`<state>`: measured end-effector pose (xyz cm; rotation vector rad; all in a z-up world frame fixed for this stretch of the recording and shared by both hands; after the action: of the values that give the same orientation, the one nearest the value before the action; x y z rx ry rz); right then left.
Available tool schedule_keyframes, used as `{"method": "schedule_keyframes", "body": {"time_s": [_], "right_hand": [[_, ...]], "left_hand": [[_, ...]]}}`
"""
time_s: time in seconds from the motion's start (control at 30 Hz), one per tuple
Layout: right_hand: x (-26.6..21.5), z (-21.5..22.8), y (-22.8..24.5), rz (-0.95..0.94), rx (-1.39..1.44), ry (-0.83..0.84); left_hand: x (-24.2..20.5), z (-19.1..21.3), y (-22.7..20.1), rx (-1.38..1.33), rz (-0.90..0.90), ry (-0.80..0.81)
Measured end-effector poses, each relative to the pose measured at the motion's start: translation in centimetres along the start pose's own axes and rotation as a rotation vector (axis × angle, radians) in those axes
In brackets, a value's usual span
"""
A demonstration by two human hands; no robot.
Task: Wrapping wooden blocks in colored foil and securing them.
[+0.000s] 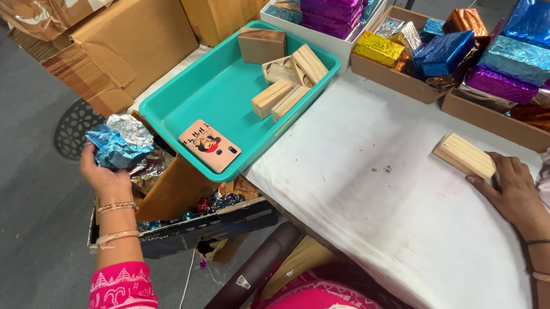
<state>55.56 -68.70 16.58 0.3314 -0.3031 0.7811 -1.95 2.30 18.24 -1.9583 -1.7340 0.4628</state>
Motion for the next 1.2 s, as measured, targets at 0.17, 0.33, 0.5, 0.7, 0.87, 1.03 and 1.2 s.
{"method": "schedule_keyframes", "body": {"time_s": [0.17,0.33,0.5,0.7,0.87,1.03,1.2], "right_hand": [[-0.2,-0.1,-0.2,-0.033,0.001,0.016],[-0.3,-0.2,-0.6,-0.03,-0.012,0.018],[0.2,1.5,1.5,0.068,-0.22,0.003],[2.0,5.7,12.5,0.135,0.335,-0.083],[4.8,6.1,28.9,0.426,0.45,0.054],[6.2,8.0,45.0,0.773,0.624,0.209],[6.1,4.5,56.6,1.074,0.599,0.21]], "left_hand": [[1.4,1.9,0.7,0.263,-0.098,0.027],[1.1,2.9,2.0,0.225,0.079,-0.039],[1.7,4.0,3.0,0.25,0.174,0.287],[-2.9,-1.3,2.0,0.319,0.106,0.292],[-5.4,-2.9,3.0,0.285,0.103,0.374],[-7.4,-4.1,3.5,0.254,0.117,0.468],[-8.5,-3.4,4.1,0.32,0.142,0.483]]}}
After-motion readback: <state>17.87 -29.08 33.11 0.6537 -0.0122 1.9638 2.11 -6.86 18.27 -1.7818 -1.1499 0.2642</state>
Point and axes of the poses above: each hand's wrist, its own x-axis towards the middle knuckle, its own z-axis out of the back of the hand, y = z × x, the point moved 7 cm from there along x, towards the middle knuckle, and after that the axes turned 2 degrees about -y, right-handed, at the moved point
